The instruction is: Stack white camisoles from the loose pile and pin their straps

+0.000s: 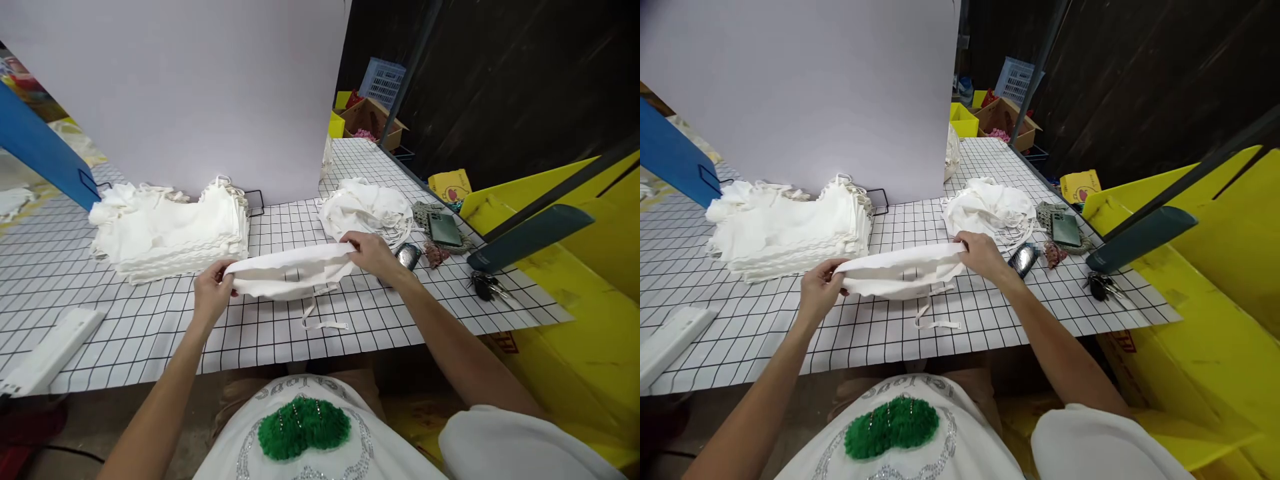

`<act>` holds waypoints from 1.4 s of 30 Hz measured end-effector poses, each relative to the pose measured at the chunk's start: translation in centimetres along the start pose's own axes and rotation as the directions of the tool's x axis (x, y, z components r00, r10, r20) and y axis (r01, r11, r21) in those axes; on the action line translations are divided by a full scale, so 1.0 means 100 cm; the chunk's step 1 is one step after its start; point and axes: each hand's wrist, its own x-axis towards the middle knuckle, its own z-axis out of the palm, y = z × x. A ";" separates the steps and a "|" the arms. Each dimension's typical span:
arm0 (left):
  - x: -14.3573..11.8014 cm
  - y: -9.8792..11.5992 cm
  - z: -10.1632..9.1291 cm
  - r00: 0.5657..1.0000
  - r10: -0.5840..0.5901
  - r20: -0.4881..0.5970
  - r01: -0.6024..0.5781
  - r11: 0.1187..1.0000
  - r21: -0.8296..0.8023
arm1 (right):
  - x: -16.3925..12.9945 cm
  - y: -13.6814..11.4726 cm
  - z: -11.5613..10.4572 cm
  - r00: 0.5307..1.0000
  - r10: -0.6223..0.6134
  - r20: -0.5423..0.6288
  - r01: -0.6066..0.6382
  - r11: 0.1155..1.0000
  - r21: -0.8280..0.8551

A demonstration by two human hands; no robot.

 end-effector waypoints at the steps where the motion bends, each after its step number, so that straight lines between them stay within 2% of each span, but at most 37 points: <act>1: 0.005 0.004 -0.003 0.999 -0.043 0.032 0.044 0.999 -0.020 | 0.003 -0.001 -0.007 0.999 0.029 0.016 -0.029 1.000 0.004; 3: 0.014 0.012 -0.008 0.982 -0.146 0.122 0.156 0.985 -0.077 | 0.005 -0.005 -0.018 0.986 0.054 0.158 -0.077 0.987 0.144; 5: 0.022 0.021 -0.009 0.947 -0.246 0.206 0.278 0.950 -0.143 | 0.005 -0.009 -0.027 0.955 0.001 0.296 -0.098 0.944 0.314; 7: 0.025 0.027 -0.010 0.900 -0.328 0.289 0.396 0.892 -0.221 | 0.008 -0.010 -0.035 0.924 -0.054 0.380 -0.115 0.906 0.409; 10: 0.021 0.026 -0.009 0.794 -0.359 0.490 0.554 0.761 -0.339 | 0.018 -0.001 -0.046 0.895 -0.042 0.444 -0.169 0.889 0.425; 12: 0.013 0.018 -0.007 0.711 -0.379 0.593 0.643 0.693 -0.328 | 0.028 0.011 -0.050 0.883 0.035 0.468 -0.224 0.907 0.355; 13: 0.008 0.014 -0.005 0.686 -0.407 0.603 0.661 0.695 -0.282 | 0.033 0.018 -0.050 0.877 0.081 0.474 -0.241 0.927 0.288; 14: 0.003 0.008 -0.003 0.694 -0.435 0.573 0.644 0.732 -0.223 | 0.037 0.025 -0.048 0.878 0.123 0.463 -0.235 0.953 0.193; 15: -0.002 0.004 0.000 0.741 -0.442 0.506 0.584 0.796 -0.160 | 0.040 0.032 -0.044 0.893 0.150 0.424 -0.197 0.978 0.070; 16: -0.006 -0.001 0.003 0.814 -0.404 0.417 0.482 0.871 -0.097 | 0.042 0.037 -0.039 0.921 0.153 0.359 -0.140 0.988 -0.061; 17: -0.009 -0.004 0.006 0.890 -0.312 0.331 0.343 0.939 -0.038 | 0.043 0.041 -0.032 0.950 0.129 0.283 -0.081 0.981 -0.176; 18: -0.011 -0.007 0.010 0.946 -0.181 0.269 0.185 0.983 0.011 | 0.044 0.044 -0.023 0.972 0.082 0.218 -0.022 0.965 -0.261; 19: -0.011 -0.008 0.015 0.967 -0.048 0.250 0.038 0.998 0.046 | 0.044 0.045 -0.013 0.983 0.024 0.185 0.035 0.950 -0.310; 21: -0.009 -0.010 0.028 0.935 0.136 0.328 -0.167 0.984 0.066 | 0.043 0.045 0.009 0.970 -0.066 0.234 0.144 0.930 -0.337; 23: -0.005 -0.011 0.043 0.889 0.175 0.424 -0.238 0.966 0.098 | 0.043 0.043 0.030 0.934 -0.100 0.343 0.228 0.906 -0.356; 26: 0.002 -0.014 0.061 0.890 0.093 0.446 -0.211 0.951 0.225 | 0.046 0.045 0.048 0.916 -0.064 0.395 0.242 0.874 -0.422; 28: 0.005 -0.015 0.066 0.899 0.066 0.434 -0.195 0.945 0.261 | 0.047 0.046 0.049 0.918 -0.036 0.394 0.223 0.870 -0.440; 32: 0.010 -0.008 0.059 0.905 0.160 0.393 -0.233 0.962 0.145 | 0.046 0.040 0.028 0.905 -0.042 0.422 0.219 0.898 -0.381; 34: 0.015 -0.001 0.050 0.899 0.150 0.413 -0.174 0.985 0.022 | 0.044 0.034 0.015 0.897 -0.073 0.436 0.217 0.932 -0.291; 36: 0.021 0.008 0.037 0.869 0.096 0.485 -0.031 0.990 -0.141 | 0.043 0.028 0.003 0.877 -0.094 0.470 0.203 0.961 -0.186; 39: 0.034 0.024 0.022 0.806 0.026 0.591 0.197 0.930 -0.310 | 0.042 0.016 -0.009 0.835 -0.083 0.543 0.146 0.987 -0.073; 40: 0.037 0.030 0.020 0.794 0.013 0.608 0.230 0.920 -0.319 | 0.042 0.009 -0.009 0.827 -0.086 0.556 0.135 0.990 -0.046; 42: 0.043 0.045 0.025 0.758 0.027 0.651 0.219 0.930 -0.294 | 0.042 -0.009 -0.005 0.817 -0.141 0.559 0.164 0.986 0.008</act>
